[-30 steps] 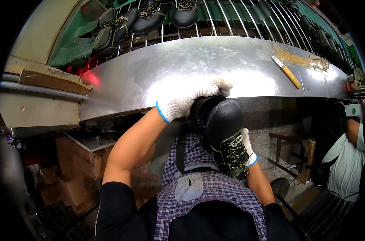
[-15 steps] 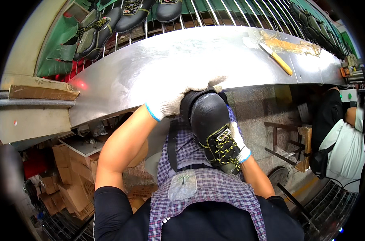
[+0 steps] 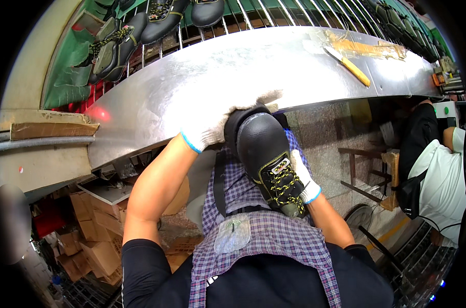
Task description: The person cleans the edges and soles of black boots using a small brush, working on one shoe at a time before placing it back on the conveyor belt and picking up another.
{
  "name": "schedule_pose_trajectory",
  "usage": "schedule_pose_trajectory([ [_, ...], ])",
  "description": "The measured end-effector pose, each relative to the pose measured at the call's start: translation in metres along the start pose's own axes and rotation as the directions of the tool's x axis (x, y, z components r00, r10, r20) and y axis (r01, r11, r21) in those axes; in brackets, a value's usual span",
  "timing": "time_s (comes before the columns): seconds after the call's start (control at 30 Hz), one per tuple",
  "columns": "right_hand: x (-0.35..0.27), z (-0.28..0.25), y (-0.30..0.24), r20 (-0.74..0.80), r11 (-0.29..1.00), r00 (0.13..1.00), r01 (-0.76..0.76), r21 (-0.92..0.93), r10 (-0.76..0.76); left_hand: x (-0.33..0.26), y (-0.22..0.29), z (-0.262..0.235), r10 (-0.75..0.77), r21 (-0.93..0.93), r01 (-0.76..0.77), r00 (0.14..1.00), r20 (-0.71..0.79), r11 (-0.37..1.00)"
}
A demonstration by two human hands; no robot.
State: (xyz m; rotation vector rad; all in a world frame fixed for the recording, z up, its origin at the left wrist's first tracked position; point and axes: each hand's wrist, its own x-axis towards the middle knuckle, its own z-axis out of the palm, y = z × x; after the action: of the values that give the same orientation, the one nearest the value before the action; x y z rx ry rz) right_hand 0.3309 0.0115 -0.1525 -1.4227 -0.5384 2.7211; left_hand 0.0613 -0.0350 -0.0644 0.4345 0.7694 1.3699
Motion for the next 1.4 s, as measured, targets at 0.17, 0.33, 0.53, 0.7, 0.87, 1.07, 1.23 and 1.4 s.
schedule_pose_trajectory([
  [0.17,-0.002,-0.009,-0.001,0.018,0.999,0.999,0.034,0.002,-0.034,0.010,-0.001,-0.014,-0.016,-0.015,0.017,0.999,0.049,1.000],
  [0.33,0.007,-0.022,0.011,0.059,0.997,0.996,0.061,0.049,-0.063,0.012,-0.002,-0.008,-0.022,0.009,0.021,0.997,0.077,1.000],
  [0.53,0.001,-0.013,0.008,0.036,0.998,0.997,0.062,-0.005,-0.061,0.013,-0.001,-0.005,-0.023,0.092,0.011,0.992,0.124,0.996],
  [0.7,0.001,-0.011,0.008,0.018,0.998,0.998,0.052,0.024,-0.053,0.013,-0.007,-0.010,-0.008,0.095,-0.006,0.990,0.143,0.995],
  [0.87,0.004,-0.009,0.007,-0.043,0.998,0.998,0.045,0.037,-0.043,0.009,-0.001,0.003,-0.012,0.169,-0.008,0.993,0.119,0.986],
  [1.07,0.011,-0.025,0.013,0.023,0.995,0.997,0.072,0.075,-0.074,0.006,-0.001,-0.005,0.037,0.352,-0.042,0.999,0.022,0.935],
  [1.23,0.004,-0.013,0.008,-0.029,0.996,0.996,0.086,0.030,-0.085,0.005,-0.002,-0.004,-0.004,0.340,0.018,0.999,-0.043,0.940],
  [1.4,0.009,-0.022,0.007,-0.008,0.987,0.990,0.138,0.077,-0.138,0.008,-0.008,0.019,-0.026,-0.046,0.028,0.999,0.034,0.999],
])
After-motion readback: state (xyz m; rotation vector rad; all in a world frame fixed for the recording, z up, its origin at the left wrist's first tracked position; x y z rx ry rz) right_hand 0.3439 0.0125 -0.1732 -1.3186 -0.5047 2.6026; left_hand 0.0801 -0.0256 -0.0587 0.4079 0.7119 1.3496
